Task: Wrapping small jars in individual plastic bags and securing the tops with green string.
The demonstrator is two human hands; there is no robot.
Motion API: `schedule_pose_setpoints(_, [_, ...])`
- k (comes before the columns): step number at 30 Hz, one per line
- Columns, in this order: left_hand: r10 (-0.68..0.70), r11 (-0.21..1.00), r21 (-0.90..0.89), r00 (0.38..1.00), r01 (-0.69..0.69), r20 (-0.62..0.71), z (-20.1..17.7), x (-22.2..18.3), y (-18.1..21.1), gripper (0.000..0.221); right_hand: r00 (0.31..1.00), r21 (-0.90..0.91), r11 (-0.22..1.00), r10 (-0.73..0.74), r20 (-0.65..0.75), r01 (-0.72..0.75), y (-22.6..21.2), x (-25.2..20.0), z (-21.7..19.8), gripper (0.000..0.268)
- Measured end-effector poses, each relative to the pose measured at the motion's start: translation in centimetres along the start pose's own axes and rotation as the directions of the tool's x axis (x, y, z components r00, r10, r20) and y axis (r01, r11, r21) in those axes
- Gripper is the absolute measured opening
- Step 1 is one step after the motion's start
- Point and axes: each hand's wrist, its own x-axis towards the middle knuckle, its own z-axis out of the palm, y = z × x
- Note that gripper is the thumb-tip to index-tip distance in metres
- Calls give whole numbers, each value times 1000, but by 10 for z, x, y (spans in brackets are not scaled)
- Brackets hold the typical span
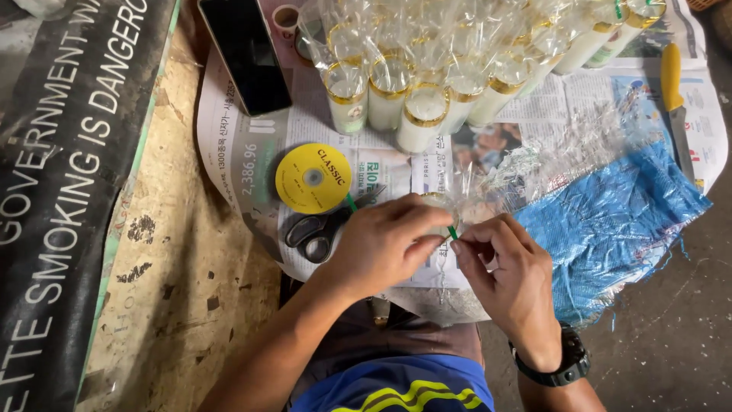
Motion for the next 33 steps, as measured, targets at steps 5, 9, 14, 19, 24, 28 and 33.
schedule_pose_setpoints(5, [67,997,36,998,-66,-21,12,-3,-5,13,988,84,992,-102,113,93,-16,16,-7,8])
schedule_pose_setpoints(9, [19,994,-108,996,-28,-81,7,-4,-8,5,985,204,973,-133,107,109,-16,42,-7,15])
schedule_pose_setpoints(14, [-69,977,-209,993,47,-100,9,-3,-4,4,968,155,984,-124,220,91,0,44,1,13])
schedule_pose_setpoints(19, [-258,952,-215,950,218,-178,24,1,-6,5,986,198,980,-65,156,34,4,39,8,7])
schedule_pose_setpoints(24, [-343,926,-250,906,282,-248,28,6,-8,17,995,232,973,-35,92,12,7,37,9,5])
schedule_pose_setpoints(28, [-271,959,-153,926,237,-263,30,7,-9,8,995,217,976,-25,99,3,6,37,9,4])
schedule_pose_setpoints(33, [-200,979,-11,943,205,-266,24,9,-5,6,998,216,976,-33,61,20,5,36,10,6])
